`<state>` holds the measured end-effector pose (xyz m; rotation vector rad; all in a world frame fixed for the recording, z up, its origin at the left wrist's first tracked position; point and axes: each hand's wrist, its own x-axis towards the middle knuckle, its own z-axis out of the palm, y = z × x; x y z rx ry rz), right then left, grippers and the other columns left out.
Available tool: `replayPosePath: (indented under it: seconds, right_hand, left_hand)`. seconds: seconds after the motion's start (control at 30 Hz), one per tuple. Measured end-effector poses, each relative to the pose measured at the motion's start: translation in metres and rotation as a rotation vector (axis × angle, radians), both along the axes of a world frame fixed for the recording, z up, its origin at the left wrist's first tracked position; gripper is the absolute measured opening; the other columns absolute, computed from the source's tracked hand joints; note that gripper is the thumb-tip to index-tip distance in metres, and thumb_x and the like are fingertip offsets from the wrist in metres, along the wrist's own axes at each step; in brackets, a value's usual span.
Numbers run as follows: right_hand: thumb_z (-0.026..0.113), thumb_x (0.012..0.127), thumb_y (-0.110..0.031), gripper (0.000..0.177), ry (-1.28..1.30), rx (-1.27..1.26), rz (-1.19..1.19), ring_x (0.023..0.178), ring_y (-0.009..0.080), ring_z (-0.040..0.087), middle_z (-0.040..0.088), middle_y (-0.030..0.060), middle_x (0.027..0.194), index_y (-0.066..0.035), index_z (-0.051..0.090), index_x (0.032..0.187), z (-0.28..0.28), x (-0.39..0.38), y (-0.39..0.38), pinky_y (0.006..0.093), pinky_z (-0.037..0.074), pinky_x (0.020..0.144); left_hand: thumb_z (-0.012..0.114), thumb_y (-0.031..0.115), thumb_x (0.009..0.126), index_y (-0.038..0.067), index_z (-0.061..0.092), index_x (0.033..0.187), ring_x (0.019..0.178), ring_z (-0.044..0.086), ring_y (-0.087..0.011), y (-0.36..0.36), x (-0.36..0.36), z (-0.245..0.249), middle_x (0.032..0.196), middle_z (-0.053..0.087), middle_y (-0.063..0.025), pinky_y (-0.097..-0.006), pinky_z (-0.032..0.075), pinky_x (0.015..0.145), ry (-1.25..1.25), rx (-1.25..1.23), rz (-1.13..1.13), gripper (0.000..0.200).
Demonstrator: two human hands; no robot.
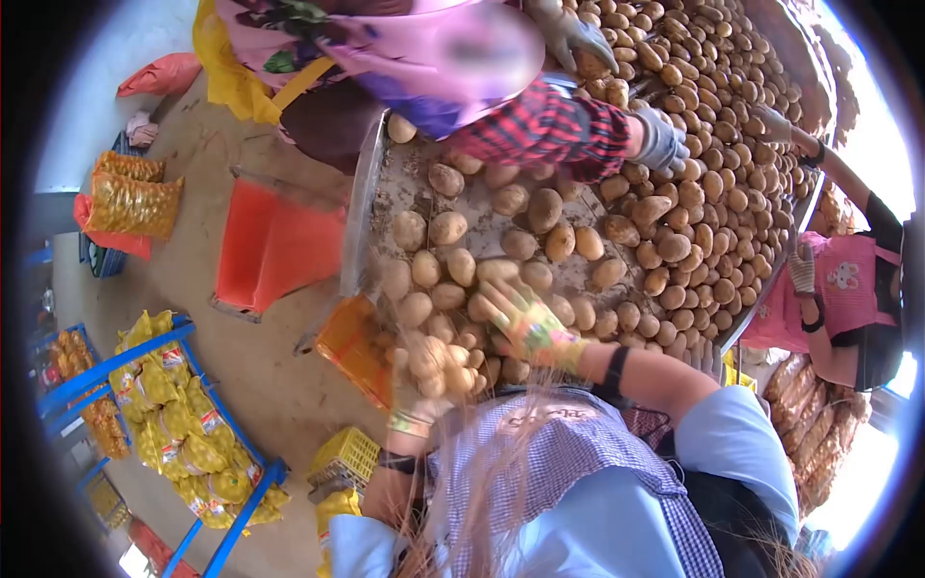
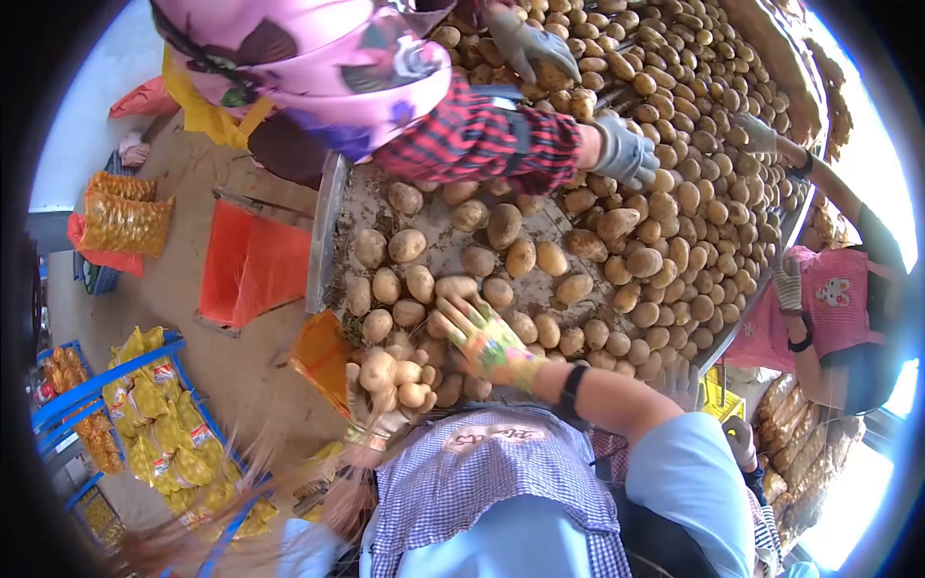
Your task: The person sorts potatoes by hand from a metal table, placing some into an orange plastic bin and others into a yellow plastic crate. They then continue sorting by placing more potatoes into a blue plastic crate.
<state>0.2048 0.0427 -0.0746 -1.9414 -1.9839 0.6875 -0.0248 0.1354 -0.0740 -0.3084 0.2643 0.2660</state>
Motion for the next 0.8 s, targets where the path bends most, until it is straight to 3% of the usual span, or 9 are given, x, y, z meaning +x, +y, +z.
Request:
replayPosePath:
  seconds: [0.17,0.37,0.43,0.53,0.63,0.7,0.73,0.77,0.8]
  right_hand:
    - [0.079,0.073,-0.03,0.086,0.134,-0.18,-0.001,0.146,0.0412,0.03,0.037,0.0221,0.153,-0.002,0.041,0.146,0.015,0.01,-0.053,0.0542,0.025,0.12]
    - [0.078,0.069,-0.031,0.079,0.05,-0.212,-0.068,0.146,0.0399,0.028,0.035,0.0189,0.155,-0.002,0.052,0.138,0.001,-0.005,-0.057,0.0544,0.026,0.119]
    - [0.078,0.069,-0.03,0.079,-0.012,-0.184,-0.089,0.146,0.0393,0.029,0.035,0.0182,0.155,-0.002,0.053,0.137,-0.007,-0.008,-0.054,0.0539,0.027,0.119]
    - [0.078,0.07,-0.028,0.076,0.047,-0.121,-0.084,0.145,0.0388,0.029,0.035,0.0166,0.155,-0.003,0.053,0.137,-0.017,-0.004,-0.059,0.0529,0.026,0.119]
    - [0.079,0.07,-0.028,0.076,0.043,-0.096,-0.122,0.146,0.0383,0.029,0.038,0.0176,0.153,-0.005,0.054,0.137,-0.002,-0.004,-0.055,0.0528,0.025,0.12]
    - [0.079,0.067,-0.029,0.079,0.023,-0.132,-0.077,0.146,0.038,0.03,0.037,0.0176,0.154,-0.004,0.053,0.138,0.003,-0.004,-0.058,0.0539,0.025,0.12]
    - [0.079,0.067,-0.029,0.08,0.039,-0.135,-0.072,0.146,0.038,0.03,0.038,0.0176,0.153,-0.004,0.052,0.138,0.005,-0.004,-0.061,0.0544,0.025,0.12]
    - [0.079,0.067,-0.028,0.081,0.054,-0.134,-0.062,0.146,0.0381,0.03,0.038,0.0176,0.153,-0.004,0.051,0.138,0.006,-0.003,-0.061,0.0549,0.026,0.119]
    - [0.079,0.067,-0.028,0.081,0.049,-0.141,-0.069,0.146,0.0381,0.03,0.038,0.0176,0.153,-0.004,0.051,0.138,0.006,-0.003,-0.059,0.0549,0.026,0.119]
  left_hand:
    - [0.064,0.066,0.082,0.026,0.061,0.133,0.131,0.045,-0.0367,0.067,-0.032,0.005,0.147,0.047,-0.0112,-0.058,0.045,0.102,0.231,-0.005,0.231,0.065]
    - [0.066,0.052,0.087,0.009,0.061,0.12,0.111,0.058,-0.0388,0.201,-0.075,0.037,0.125,0.059,-0.0136,-0.0581,0.054,0.094,0.698,0.043,0.667,0.055]
    - [0.06,0.055,0.091,0.012,0.056,0.132,0.124,0.052,-0.0375,0.256,-0.104,0.014,0.135,0.053,-0.0138,-0.0632,0.048,0.099,0.841,0.266,0.782,0.06]
    - [0.057,0.059,0.091,0.018,0.044,0.146,0.14,0.037,-0.0339,0.282,-0.111,0.016,0.147,0.043,-0.0136,-0.0647,0.034,0.112,0.896,-0.037,0.655,0.069]
    - [0.063,0.061,0.087,0.022,0.036,0.152,0.148,0.024,-0.0245,0.268,-0.094,-0.022,0.158,0.031,-0.0097,-0.0537,0.01,0.122,1.487,0.72,0.385,0.08]
    - [0.07,0.035,0.094,0.005,0.052,0.138,0.126,0.052,-0.0205,0.225,-0.08,-0.051,0.136,0.057,-0.0079,-0.0393,0.04,0.11,1.441,1.442,0.285,0.056]
    - [0.066,0.031,0.097,0.0,0.061,0.125,0.114,0.061,-0.0277,0.184,-0.035,-0.01,0.124,0.065,-0.0127,-0.0397,0.045,0.104,1.492,1.617,0.103,0.042]
    - [0.066,0.022,0.095,0.0,0.064,0.121,0.109,0.063,-0.0307,0.158,-0.019,-0.029,0.118,0.067,-0.0138,-0.0415,0.047,0.101,1.362,1.734,0.055,0.034]
    - [0.066,0.019,0.092,0.0,0.065,0.116,0.108,0.064,-0.0326,0.132,0.011,-0.001,0.116,0.067,-0.0174,-0.0415,0.048,0.101,1.418,2.204,-0.111,0.031]
